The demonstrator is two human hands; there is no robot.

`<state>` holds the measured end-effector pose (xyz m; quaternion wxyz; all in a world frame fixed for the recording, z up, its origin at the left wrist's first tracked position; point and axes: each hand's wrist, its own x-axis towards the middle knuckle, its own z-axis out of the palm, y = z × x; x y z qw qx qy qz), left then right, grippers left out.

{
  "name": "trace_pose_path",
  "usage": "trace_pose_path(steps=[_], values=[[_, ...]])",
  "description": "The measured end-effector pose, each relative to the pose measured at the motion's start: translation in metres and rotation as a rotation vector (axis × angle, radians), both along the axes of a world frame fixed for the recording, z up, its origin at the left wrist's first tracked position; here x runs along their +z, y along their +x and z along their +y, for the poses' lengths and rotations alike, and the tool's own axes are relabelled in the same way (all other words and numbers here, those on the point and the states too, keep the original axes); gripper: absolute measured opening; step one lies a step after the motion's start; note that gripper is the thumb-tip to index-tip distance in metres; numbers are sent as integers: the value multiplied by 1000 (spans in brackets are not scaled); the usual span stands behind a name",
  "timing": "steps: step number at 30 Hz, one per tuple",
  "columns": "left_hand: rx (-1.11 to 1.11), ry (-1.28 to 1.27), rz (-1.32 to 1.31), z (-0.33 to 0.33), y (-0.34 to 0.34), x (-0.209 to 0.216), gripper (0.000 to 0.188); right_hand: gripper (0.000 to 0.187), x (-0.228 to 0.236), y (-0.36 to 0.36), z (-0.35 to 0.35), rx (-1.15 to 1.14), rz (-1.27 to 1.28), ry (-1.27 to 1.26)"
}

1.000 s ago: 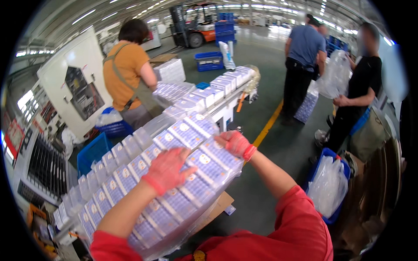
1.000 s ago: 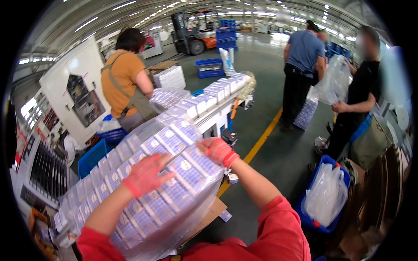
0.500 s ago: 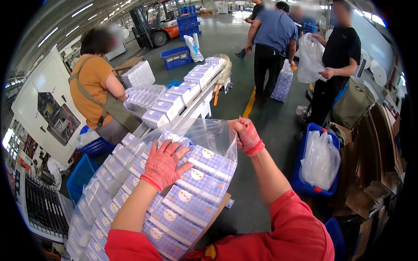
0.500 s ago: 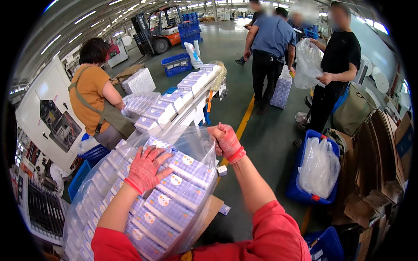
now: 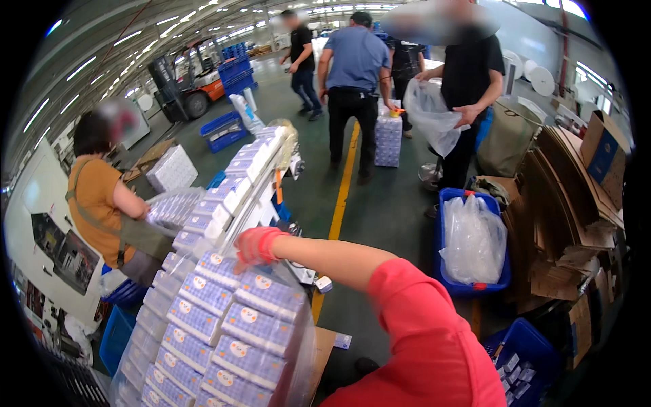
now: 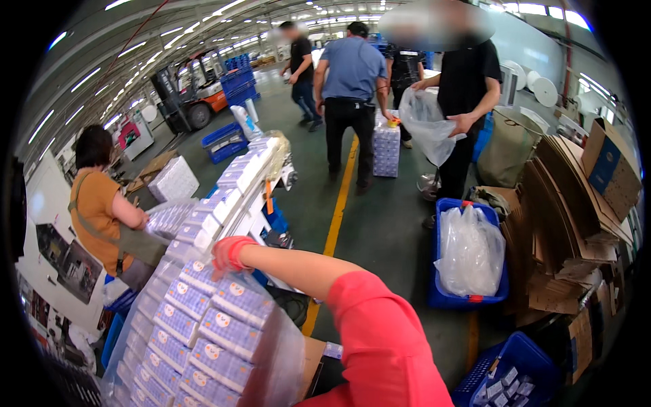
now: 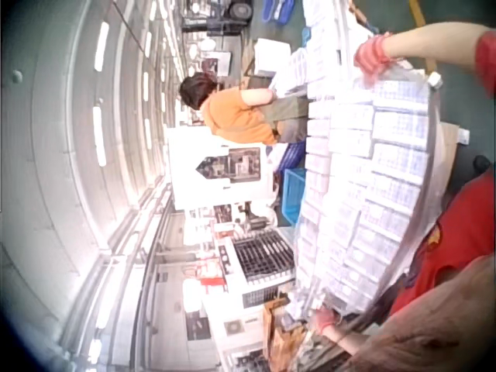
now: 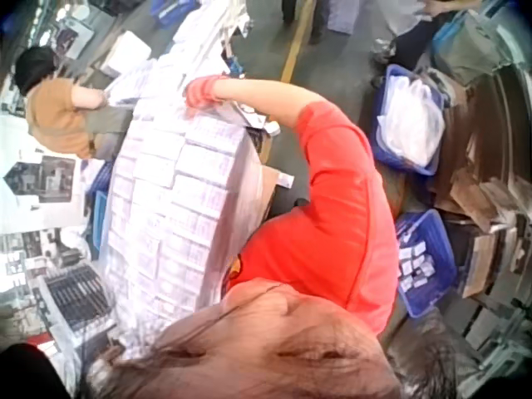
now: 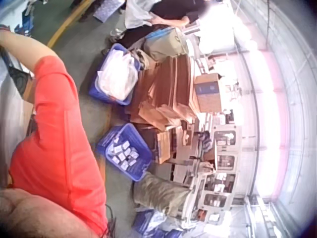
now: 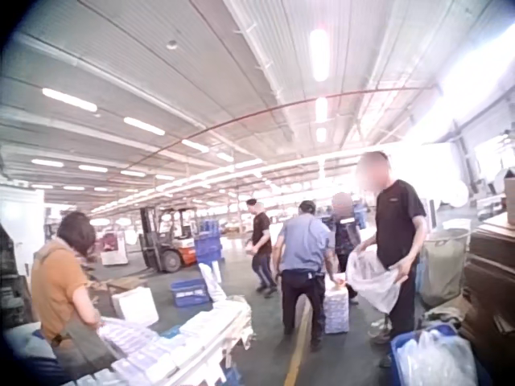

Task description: The person packs paper product units from a conveyor belt into a large plastic bag by hand.

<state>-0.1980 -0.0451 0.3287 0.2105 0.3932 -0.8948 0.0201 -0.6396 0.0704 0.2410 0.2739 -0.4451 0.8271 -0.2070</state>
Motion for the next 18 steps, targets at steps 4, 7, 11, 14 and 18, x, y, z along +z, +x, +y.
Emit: trace_pose_path(steps=[4,7,11,14,18], values=[[-58,105,78,-17,-67,-17,43,39,-11,-15,-28,211,-425,105],[-138,186,103,-26,-116,-41,38,39,-17,-14,-10,287,-460,-130],[-210,263,139,-27,-152,-54,33,32,-39,4,10,-25,-527,-588],[-192,305,143,-27,-170,-57,29,28,-61,11,25,-81,-811,-871],[-170,364,170,-16,-199,-64,26,20,-93,5,74,-190,-919,-1004]])
